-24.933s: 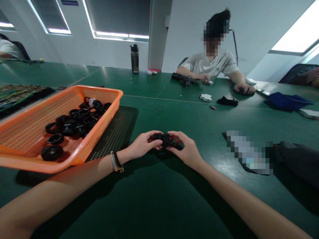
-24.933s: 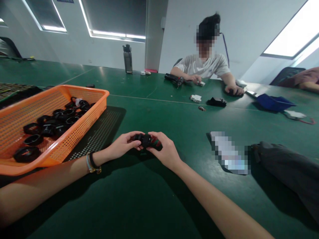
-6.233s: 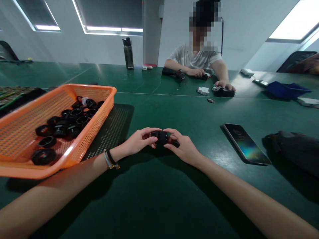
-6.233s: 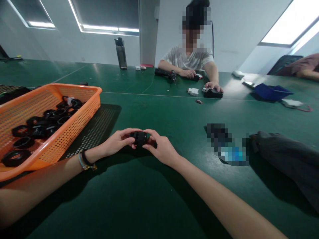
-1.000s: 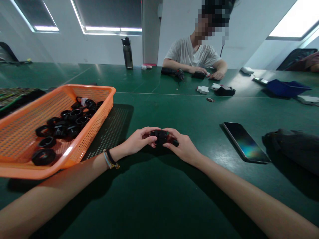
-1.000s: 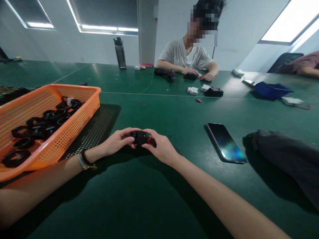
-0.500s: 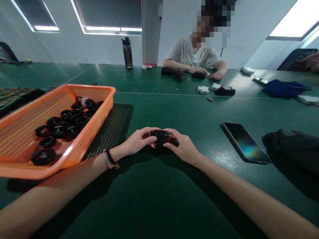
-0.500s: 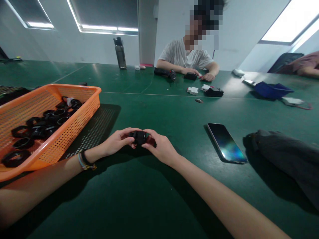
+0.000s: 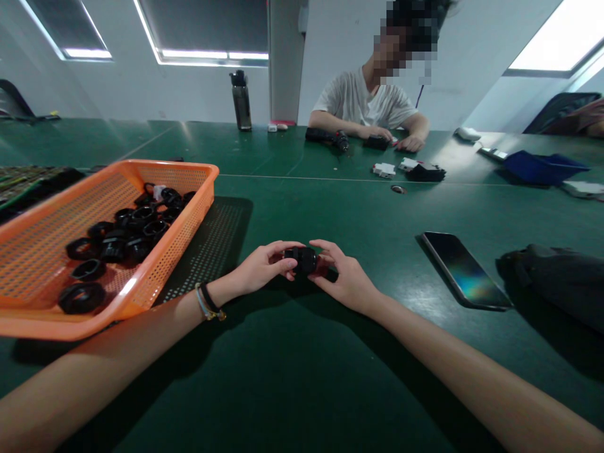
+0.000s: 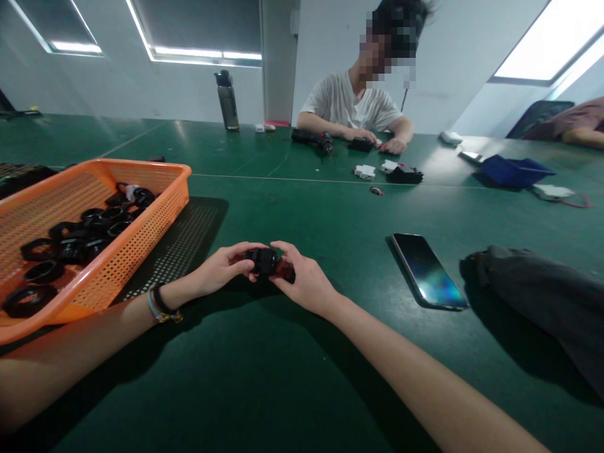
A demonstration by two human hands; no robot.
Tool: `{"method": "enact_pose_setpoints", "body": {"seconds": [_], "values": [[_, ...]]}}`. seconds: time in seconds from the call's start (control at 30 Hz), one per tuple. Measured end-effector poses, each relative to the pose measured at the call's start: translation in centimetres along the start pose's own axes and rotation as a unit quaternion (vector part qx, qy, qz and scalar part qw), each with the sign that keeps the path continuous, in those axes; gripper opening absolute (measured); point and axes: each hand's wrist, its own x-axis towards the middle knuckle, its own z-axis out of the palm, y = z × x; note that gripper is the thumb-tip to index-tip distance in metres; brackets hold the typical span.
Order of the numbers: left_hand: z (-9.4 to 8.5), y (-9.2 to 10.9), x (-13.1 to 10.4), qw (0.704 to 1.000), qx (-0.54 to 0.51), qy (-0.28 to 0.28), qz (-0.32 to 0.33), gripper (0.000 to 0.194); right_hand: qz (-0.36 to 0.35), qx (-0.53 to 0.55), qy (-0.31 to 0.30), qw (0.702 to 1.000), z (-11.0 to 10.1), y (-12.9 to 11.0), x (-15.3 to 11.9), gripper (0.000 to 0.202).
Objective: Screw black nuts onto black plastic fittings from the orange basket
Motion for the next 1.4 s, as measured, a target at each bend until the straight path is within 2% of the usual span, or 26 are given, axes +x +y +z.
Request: {"method": "enact_pose_setpoints", "body": {"seconds": [0.23, 1.4], "values": [[0.05, -0.08, 0.12, 1.000, 0.003, -0.002, 0.002, 0.039, -0.014, 0.010, 0.014, 1.000, 0.19, 0.18, 0.00, 0.037], [0.11, 0.20, 0.09, 1.000, -0.013, 0.002, -0.008, 0.039, -0.002, 0.009, -0.002, 1.000, 0.06, 0.08, 0.07, 0.038]]}}
